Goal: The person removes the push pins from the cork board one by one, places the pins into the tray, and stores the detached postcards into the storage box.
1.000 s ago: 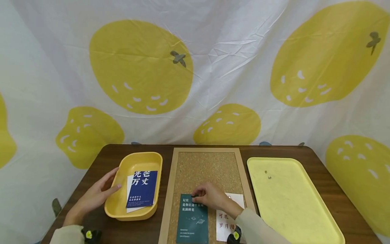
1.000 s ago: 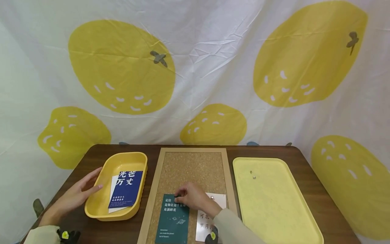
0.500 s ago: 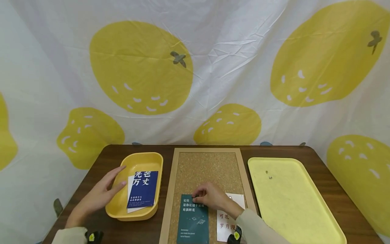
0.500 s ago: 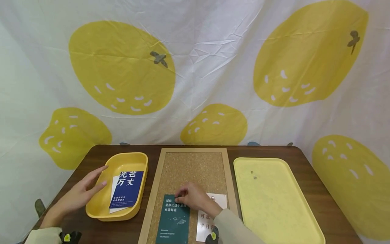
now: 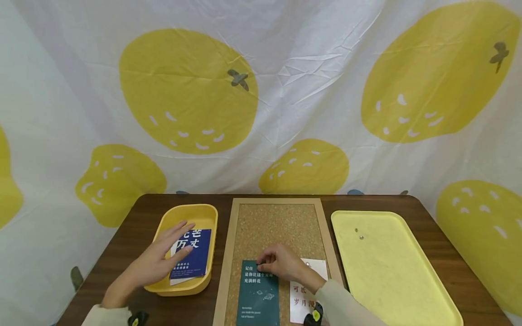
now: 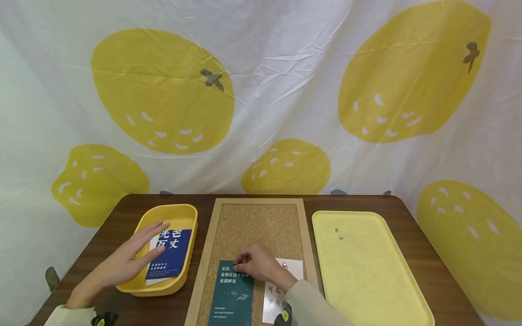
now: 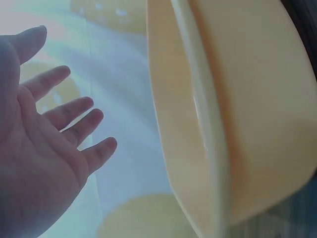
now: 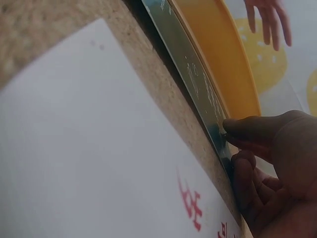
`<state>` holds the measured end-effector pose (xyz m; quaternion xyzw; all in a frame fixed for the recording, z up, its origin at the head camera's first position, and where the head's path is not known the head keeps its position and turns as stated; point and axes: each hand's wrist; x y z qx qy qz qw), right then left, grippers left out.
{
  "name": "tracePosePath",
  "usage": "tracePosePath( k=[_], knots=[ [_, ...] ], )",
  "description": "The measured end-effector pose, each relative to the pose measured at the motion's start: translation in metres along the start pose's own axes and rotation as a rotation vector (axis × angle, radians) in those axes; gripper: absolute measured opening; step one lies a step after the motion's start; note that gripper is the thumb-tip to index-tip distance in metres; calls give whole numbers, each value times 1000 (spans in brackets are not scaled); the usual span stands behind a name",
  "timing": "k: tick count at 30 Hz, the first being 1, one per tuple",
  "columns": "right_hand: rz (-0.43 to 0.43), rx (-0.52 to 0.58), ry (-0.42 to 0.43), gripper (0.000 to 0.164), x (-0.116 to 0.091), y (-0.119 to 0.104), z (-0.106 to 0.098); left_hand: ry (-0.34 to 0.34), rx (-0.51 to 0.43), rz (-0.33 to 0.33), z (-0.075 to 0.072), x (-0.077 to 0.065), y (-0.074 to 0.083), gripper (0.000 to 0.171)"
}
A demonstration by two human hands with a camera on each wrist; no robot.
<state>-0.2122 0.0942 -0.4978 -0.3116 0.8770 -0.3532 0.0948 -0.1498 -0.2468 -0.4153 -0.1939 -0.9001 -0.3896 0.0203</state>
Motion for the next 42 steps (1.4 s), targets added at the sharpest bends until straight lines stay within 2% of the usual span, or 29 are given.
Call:
tracePosePath(
  k=[9,19,27,34,42],
  knots=[
    [-1,5,2,6,0,1,1,-91,36,33,21,6,21,50],
    [7,2,-5,6,-1,1,0,-211,62,128,42,6,35,48],
    [16,-14,-11,7,0,1,0,-292,124,258,59,4,44,47],
    [8,-25,-12,8,0,1,0,-426,105,222,71,3,52,49],
    [-9,-24,-14,8,0,0,-1,-548,99,229,88,1,54,52]
  ],
)
Point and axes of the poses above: each hand's wrist, its own x-axis towards the middle knuckle, its own z-axis out of the palm, y = z × x, and after that the axes turned 9 degrees about -x, right-handed
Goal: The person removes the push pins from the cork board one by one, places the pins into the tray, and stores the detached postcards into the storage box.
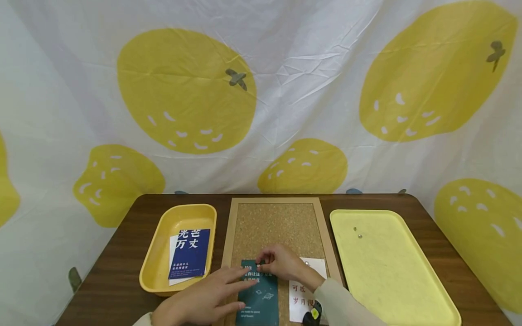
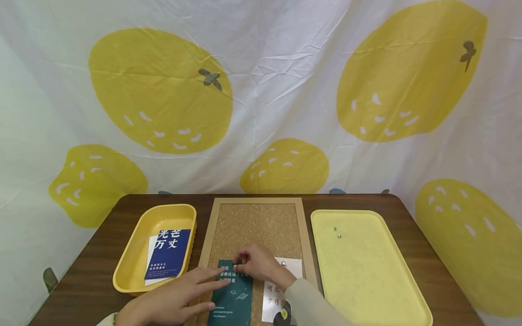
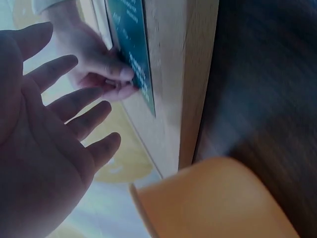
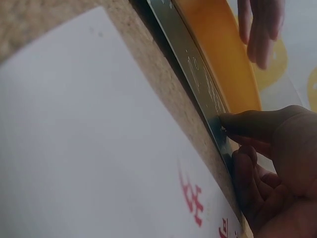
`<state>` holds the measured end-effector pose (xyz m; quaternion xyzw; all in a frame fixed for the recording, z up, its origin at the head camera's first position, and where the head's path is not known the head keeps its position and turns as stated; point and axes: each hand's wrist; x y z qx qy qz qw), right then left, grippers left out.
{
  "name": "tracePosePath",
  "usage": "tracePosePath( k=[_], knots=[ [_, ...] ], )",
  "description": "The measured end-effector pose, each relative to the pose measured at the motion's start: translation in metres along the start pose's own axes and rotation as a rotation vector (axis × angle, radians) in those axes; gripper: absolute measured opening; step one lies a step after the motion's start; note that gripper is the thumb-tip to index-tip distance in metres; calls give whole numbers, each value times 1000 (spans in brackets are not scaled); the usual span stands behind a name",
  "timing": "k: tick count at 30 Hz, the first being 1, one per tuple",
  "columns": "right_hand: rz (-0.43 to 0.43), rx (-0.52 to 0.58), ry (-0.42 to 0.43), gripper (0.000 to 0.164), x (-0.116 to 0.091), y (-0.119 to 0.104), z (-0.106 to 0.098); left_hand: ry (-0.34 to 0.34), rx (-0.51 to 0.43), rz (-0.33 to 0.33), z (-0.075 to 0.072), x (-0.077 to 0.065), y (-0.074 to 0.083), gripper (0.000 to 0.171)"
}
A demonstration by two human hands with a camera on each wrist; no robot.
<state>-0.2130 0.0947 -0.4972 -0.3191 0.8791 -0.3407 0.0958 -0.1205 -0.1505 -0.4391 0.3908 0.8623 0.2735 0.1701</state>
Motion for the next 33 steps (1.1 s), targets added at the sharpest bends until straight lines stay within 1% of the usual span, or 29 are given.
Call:
tracePosePath(
  k=[5,11,16,20,23,33],
  knots=[
    [-19,-4,4,8,1,1,0,-51,-14,7,6,4,-2,54],
    [-3,7,-11,8,0,0,1,-87,12,27,13,7,-2,55],
    [7,10,-14,8,0,0,0,-89,29,52,19,9,-5,56],
    [9,6,-13,8,0,0,0,-85,74,101,25,11,-8,56],
    [14,3,-13,8,1,0,0,-97,85,119,28,13,-10,55],
    [31,-3,-8,9,0,0,0,-166,99,92,38,21,-14,57]
  ],
)
Point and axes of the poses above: each hand's wrist, its own x-axis towards the middle knuckle, its own z-axis out of the palm, y = z × x, and after that the axes turned 9 degrees about -x, right-handed
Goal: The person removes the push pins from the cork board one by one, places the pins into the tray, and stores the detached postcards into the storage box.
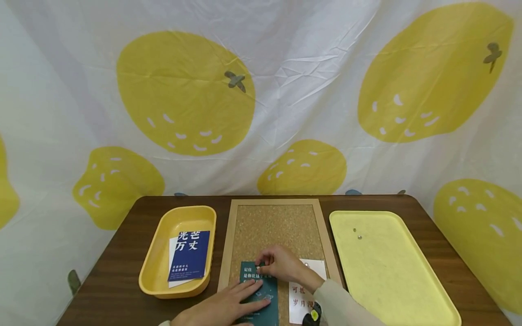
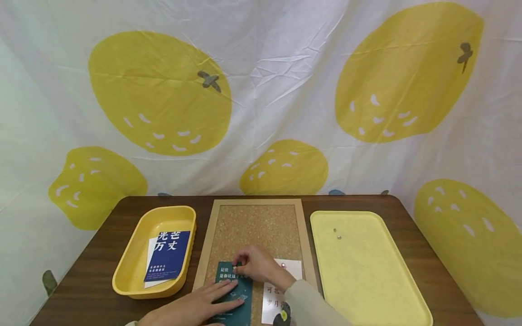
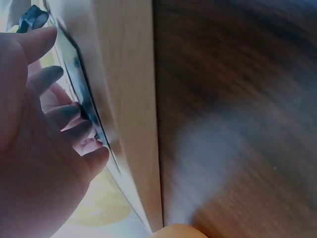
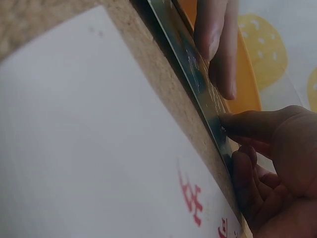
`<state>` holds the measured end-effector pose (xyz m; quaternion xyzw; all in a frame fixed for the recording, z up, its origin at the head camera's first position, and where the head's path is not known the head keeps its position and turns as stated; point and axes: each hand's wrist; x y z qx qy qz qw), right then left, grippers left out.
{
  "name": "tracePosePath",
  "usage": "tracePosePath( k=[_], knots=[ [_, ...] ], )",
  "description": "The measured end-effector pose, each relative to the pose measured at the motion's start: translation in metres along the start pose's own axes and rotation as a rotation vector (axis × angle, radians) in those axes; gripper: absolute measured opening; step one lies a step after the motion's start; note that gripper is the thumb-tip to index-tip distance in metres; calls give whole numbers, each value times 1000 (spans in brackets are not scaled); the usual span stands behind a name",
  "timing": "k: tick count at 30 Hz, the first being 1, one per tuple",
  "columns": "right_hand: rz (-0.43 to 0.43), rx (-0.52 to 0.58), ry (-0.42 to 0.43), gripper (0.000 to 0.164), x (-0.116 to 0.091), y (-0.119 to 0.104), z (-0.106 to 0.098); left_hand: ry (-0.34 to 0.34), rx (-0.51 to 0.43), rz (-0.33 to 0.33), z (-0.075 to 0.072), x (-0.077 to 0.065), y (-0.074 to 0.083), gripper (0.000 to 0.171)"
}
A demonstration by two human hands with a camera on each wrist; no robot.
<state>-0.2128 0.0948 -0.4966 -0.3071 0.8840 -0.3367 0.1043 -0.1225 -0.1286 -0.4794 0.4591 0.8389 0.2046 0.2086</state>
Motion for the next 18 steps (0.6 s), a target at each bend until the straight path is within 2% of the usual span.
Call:
tracePosePath(
  k=[8,18],
  knots=[
    [12,1,-3,9,1,-1,0,-49,-10,-16,3,0,-5,73],
    [-4,-10,3,8,1,0,1,-75,-26,-14,4,0,-4,74]
  ],
)
Point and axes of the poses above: each hand's wrist, its own x-axis towards the middle knuckle, its own z-axis out of the palm, y = z × x, and after that the axes turned 9 degrees about -x, right-handed
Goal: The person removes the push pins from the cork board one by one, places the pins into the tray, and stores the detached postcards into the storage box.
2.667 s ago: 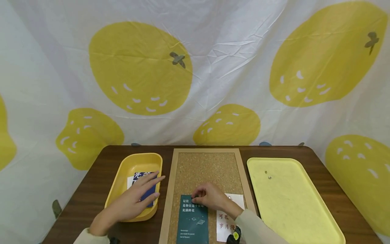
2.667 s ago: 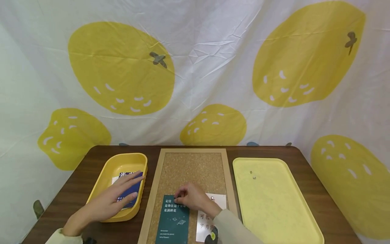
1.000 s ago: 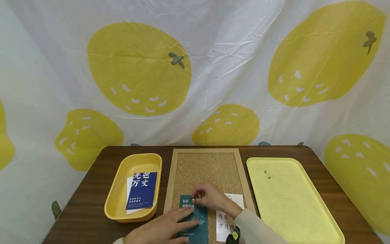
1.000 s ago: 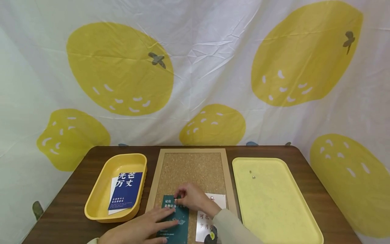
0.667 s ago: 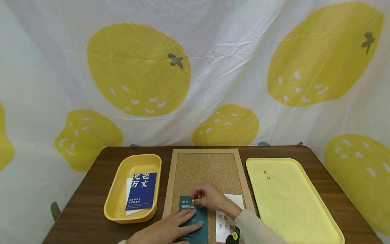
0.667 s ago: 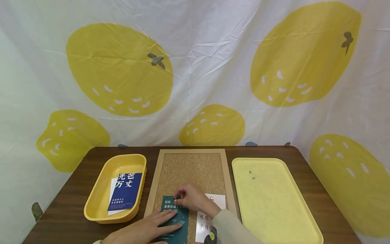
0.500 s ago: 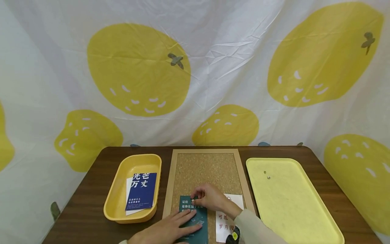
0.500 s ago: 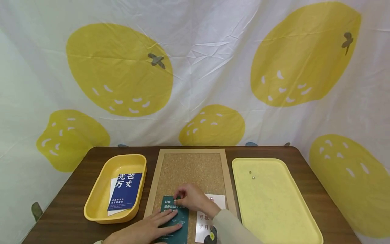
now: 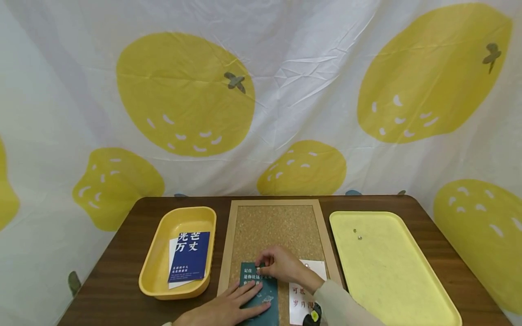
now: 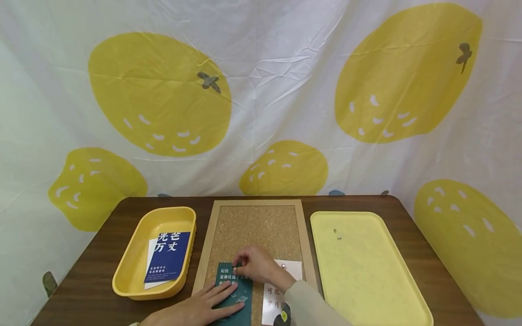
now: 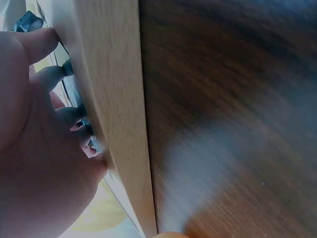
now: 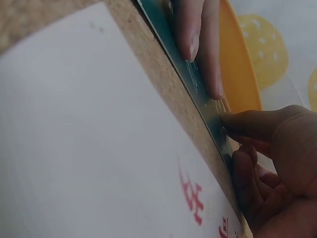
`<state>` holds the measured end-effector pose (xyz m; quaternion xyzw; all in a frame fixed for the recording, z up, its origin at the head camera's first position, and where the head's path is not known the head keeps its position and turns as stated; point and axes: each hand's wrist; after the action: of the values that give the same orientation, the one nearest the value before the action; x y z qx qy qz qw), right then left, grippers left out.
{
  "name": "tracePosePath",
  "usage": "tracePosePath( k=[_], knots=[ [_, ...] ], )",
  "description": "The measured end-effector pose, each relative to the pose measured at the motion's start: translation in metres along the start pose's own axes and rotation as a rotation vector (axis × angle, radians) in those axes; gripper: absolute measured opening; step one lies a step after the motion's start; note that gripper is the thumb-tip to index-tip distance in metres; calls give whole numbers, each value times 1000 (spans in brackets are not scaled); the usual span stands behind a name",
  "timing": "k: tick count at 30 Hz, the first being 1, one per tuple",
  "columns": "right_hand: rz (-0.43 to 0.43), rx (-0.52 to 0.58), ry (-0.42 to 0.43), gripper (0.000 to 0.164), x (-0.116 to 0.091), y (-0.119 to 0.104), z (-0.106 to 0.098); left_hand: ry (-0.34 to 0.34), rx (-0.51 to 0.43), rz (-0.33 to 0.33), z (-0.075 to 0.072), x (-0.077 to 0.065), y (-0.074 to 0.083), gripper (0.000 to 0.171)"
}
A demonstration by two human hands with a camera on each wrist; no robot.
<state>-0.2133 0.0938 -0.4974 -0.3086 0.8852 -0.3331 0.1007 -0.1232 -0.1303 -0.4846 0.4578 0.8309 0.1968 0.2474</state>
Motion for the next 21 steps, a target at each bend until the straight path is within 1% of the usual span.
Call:
tracePosePath(
  k=[7,14,21],
  knots=[
    [0,-5,-1,8,1,1,0,-15,-25,-1,-1,-2,1,75],
    [13,3,-11,8,0,1,0,12,-9,34,5,-1,-2,74],
    [11,3,-20,7,1,2,0,-3,-54,13,6,-1,-4,75]
  ],
)
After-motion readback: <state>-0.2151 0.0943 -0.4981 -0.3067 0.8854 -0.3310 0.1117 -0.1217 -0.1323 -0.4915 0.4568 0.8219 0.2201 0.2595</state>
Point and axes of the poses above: each hand's wrist, its own x-axis towards the middle knuckle, its own z-axis out of the palm, y = z × x, and after that the axes turned 9 degrees about -x, right-handed
